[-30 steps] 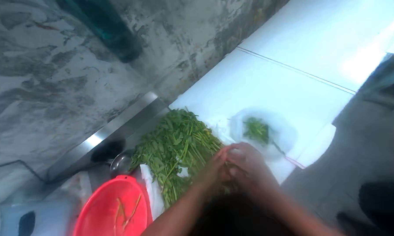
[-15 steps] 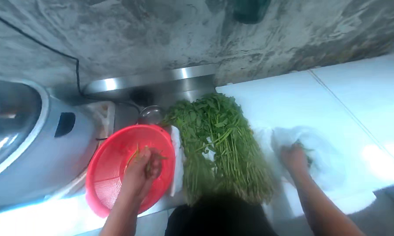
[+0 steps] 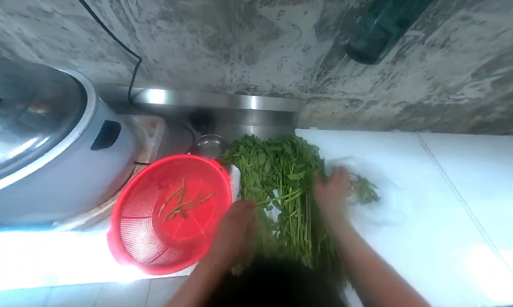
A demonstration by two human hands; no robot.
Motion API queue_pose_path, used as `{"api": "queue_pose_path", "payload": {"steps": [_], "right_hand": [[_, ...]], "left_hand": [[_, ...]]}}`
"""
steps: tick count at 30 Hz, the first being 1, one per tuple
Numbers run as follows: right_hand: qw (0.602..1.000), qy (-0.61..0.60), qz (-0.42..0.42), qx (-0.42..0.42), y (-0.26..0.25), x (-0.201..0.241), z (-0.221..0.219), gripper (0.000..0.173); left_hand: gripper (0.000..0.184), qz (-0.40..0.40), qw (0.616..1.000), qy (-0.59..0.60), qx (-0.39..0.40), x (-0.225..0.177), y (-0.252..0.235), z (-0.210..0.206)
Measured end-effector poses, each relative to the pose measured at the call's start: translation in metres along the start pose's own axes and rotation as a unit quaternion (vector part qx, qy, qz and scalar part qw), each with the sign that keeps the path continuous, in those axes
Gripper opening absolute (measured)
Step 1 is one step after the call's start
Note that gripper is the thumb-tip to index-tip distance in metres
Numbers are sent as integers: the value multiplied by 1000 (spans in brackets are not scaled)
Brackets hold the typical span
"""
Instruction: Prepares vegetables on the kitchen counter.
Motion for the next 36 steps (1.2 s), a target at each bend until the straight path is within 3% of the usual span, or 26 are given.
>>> {"api": "queue_pose_path", "payload": {"steps": [2,5,9,13,16,19,21,23,24,27,28,33,36], "right_hand": [[999,-25,22,13,39,18,11,60],[999,-46,0,22,58,2,5,67],[998,-44,-2,37,40,-36,9,66],[996,-34,-41,67,7,-65,9,59],[985,-110,-92,96,-29,-84,3,54],[980,-176,-73,51,-50,-83,-3,57],[985,-169,-14,8,-36,-51,11,63],[985,-170,10,19,5,-3,32,47],[982,-176,6,68,25,16,33,41],[944,-220,-40,242,57,42,7,50],[938,-224,-52,261,58,44,-3,50],[899,-345,-125,239,38,38,-30,30],[869,-442,-100,197,47,38,-17,25]], "left_hand": [[47,-23,998,-33,44,-6,-25,-17],[60,13,987,-92,135,-8,-60,-41],[44,31,975,-108,191,-25,-75,-45],[44,48,990,77,110,-29,-65,-23],[38,34,979,199,28,-16,-52,-13],[35,21,963,268,-35,-11,-34,0],[34,13,957,280,-74,-9,-23,9],[34,9,953,288,-99,-5,-14,11],[33,12,950,295,-103,-3,-10,10],[32,13,939,331,-96,-2,-1,2],[32,8,938,335,-90,-4,1,0],[33,-43,939,315,-131,-10,7,21],[30,-86,907,361,-196,-5,9,49]]}}
Point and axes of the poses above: each hand's wrist, its own y-axis away from the middle knuckle, its own z-axis out of the back of the hand, x = y × z, the point moved 2 cm from there along -y, towards the middle knuckle, and after that the axes turned 7 degrees about x, right-handed, at the moved point
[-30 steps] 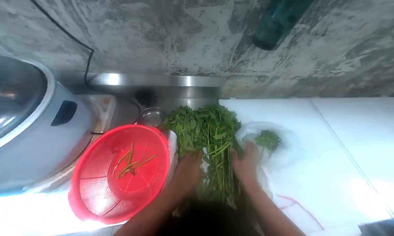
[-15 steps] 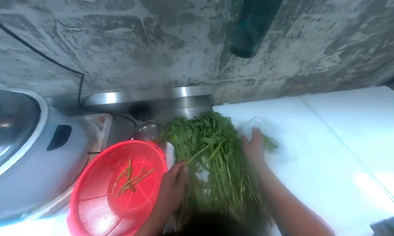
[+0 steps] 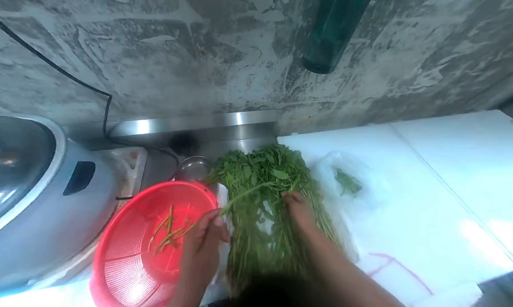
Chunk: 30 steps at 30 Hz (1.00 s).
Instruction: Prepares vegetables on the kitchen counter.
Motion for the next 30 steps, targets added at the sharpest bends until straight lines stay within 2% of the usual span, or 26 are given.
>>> {"api": "queue_pose_path", "payload": {"steps": [2,5,8,10,12,15,18,20,21,23,24,25,28,30], "right_hand": [[999,-14,50,14,21,8,5,23],[991,-54,89,80,57,21,17,22],[973,-152,121,127,83,33,28,29],[972,-165,107,129,92,41,34,38],[973,-152,111,134,100,51,38,37],[952,-146,217,162,115,69,48,30],[922,-144,335,129,120,80,62,24],[932,-107,337,75,116,78,68,23],[951,-63,300,38,113,74,68,27],[978,91,188,-7,111,67,60,52],[977,135,164,-8,112,64,53,62],[974,149,169,0,114,64,44,64],[972,110,176,112,116,71,16,52],[979,76,108,154,103,72,1,35]], "left_hand": [[28,-24,998,32,-42,-8,-5,11],[29,-45,993,73,-79,-13,-6,15],[28,-60,992,86,-70,-15,-9,8],[29,-47,994,90,-49,-14,-13,0],[30,-41,993,101,-39,-18,-18,-9],[29,-60,989,127,-47,-33,-26,-13],[30,-85,984,141,-75,-49,-38,-8],[30,-97,982,144,-71,-54,-44,-5],[31,-97,982,147,-62,-53,-46,-6],[32,-83,985,148,-33,-48,-45,-13],[33,-70,988,138,-7,-44,-43,-19],[34,-53,991,120,29,-39,-38,-27],[43,29,984,-7,174,-14,-15,-59],[43,69,949,-106,290,3,1,-79]]}}
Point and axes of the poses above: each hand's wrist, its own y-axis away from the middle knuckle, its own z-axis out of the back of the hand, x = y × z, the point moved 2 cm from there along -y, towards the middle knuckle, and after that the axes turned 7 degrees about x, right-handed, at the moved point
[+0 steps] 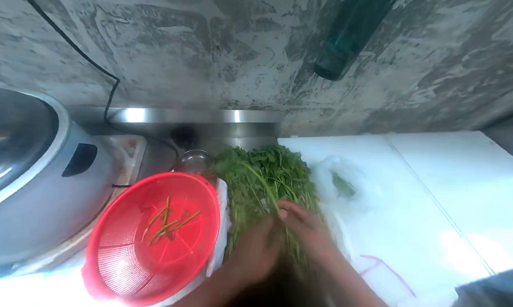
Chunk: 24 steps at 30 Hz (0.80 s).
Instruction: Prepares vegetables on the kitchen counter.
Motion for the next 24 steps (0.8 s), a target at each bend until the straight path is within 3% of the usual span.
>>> {"api": "queue_pose_path", "payload": {"steps": [2,3,8,11,14,17,20,24], "right_hand": [[997,-40,-62,-19,-13,-11,-3,24],[995,-59,-74,-24,-15,-17,-1,24],[983,-147,-104,31,-2,-33,3,28],[972,-214,-94,4,4,-36,6,24],[963,-261,-61,-13,10,-35,10,24],[960,-277,-36,-14,15,-32,12,24],[960,-280,-28,-19,17,-29,12,24],[966,-260,1,-2,19,-27,13,24]], "left_hand": [[42,-4,995,-66,73,2,4,-12],[40,-22,993,-90,69,2,7,-10],[36,-23,992,-123,-34,12,21,22],[34,7,992,-108,-71,14,27,40],[31,-8,979,-123,-164,24,31,53],[28,-44,948,-170,-264,28,31,63],[24,-106,894,-247,-358,21,29,73],[15,-159,833,-324,-418,6,29,80]]}}
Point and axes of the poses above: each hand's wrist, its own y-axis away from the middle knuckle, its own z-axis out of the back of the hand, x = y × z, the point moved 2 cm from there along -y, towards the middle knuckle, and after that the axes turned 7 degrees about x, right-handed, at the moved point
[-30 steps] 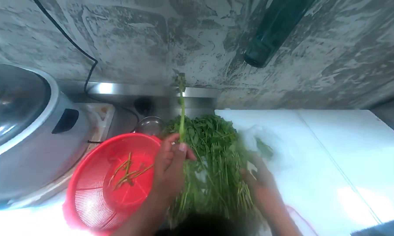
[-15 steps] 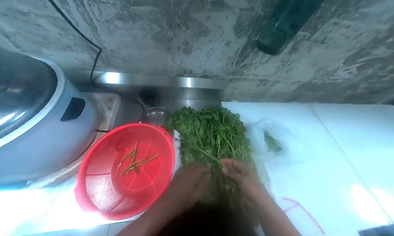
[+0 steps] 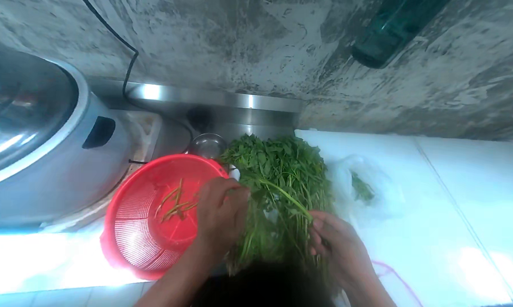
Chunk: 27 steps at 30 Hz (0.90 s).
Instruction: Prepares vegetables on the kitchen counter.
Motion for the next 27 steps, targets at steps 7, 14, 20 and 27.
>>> {"api": "queue_pose_path", "payload": {"steps": [7,14,20,27], "right_hand": [[996,74,30,47,5,4,-9,23],[990,119,35,64,8,-2,-5,24],[974,216,52,44,6,-2,-30,22],[985,156,-60,51,5,5,-20,23]], "left_hand": [[16,-83,994,-28,70,-5,-6,-4],[18,-111,984,-7,142,-4,3,-8],[26,399,811,425,55,-14,1,-14],[32,66,965,200,158,2,-14,12]]}}
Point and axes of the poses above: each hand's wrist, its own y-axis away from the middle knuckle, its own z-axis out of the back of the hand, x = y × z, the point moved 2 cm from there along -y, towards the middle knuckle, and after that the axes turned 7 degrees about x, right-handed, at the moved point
